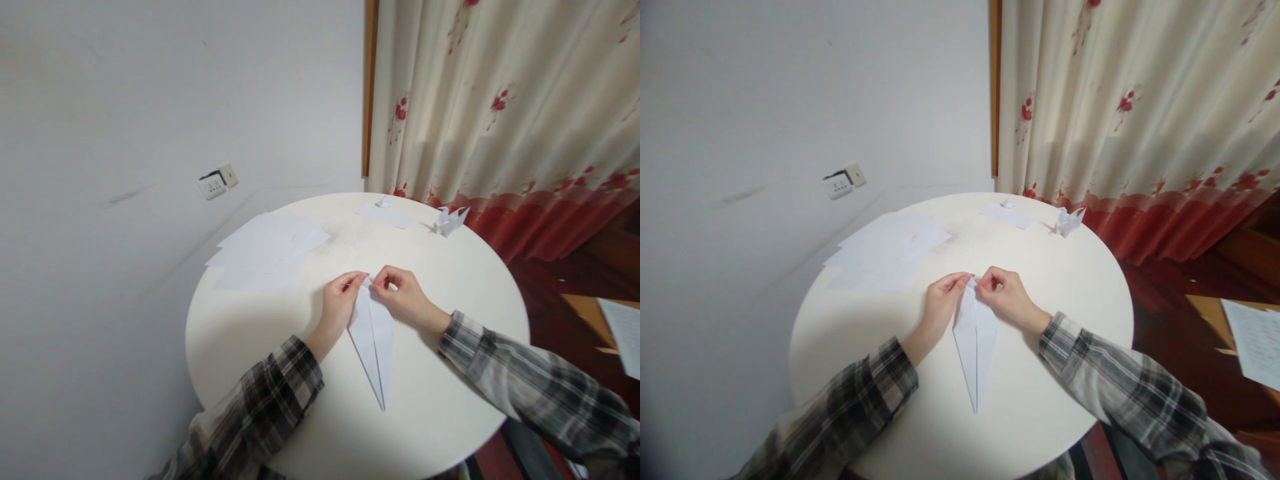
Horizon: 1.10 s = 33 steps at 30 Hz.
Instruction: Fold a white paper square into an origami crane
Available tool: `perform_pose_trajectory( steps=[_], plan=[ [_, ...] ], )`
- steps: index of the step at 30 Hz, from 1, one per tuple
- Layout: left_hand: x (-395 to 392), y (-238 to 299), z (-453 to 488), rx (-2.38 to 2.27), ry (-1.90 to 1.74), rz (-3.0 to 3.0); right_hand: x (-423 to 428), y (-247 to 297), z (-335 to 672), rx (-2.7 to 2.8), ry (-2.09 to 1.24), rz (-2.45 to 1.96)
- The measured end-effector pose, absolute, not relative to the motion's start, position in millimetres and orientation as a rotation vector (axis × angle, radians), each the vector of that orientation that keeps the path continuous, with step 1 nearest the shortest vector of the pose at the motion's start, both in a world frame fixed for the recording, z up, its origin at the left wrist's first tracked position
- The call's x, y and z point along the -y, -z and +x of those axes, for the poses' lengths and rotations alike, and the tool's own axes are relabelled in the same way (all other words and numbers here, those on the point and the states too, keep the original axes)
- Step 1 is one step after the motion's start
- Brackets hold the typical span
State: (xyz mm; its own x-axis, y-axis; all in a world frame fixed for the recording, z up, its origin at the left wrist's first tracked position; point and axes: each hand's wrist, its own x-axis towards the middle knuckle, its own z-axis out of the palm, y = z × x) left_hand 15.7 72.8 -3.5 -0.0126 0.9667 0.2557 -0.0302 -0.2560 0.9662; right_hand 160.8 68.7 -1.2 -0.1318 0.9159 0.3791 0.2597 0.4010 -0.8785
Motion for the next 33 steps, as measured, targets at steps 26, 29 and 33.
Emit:
perform_pose_trajectory(
  steps=[26, 29, 33],
  plan=[
    [-70.4, -4.7, 13.8, -0.97, -1.324, 1.256, -68.5, 4.8, 162.1, 1.68, -0.874, -1.016],
    [-70.4, -5.4, 15.0, -0.937, -1.308, 1.248, -70.2, 7.8, 161.8, 1.638, -0.942, -0.988],
    [-70.8, -5.5, 15.2, -0.917, -1.286, 1.209, -72.5, 11.1, 160.9, 1.529, -1.043, -0.967]
  ],
)
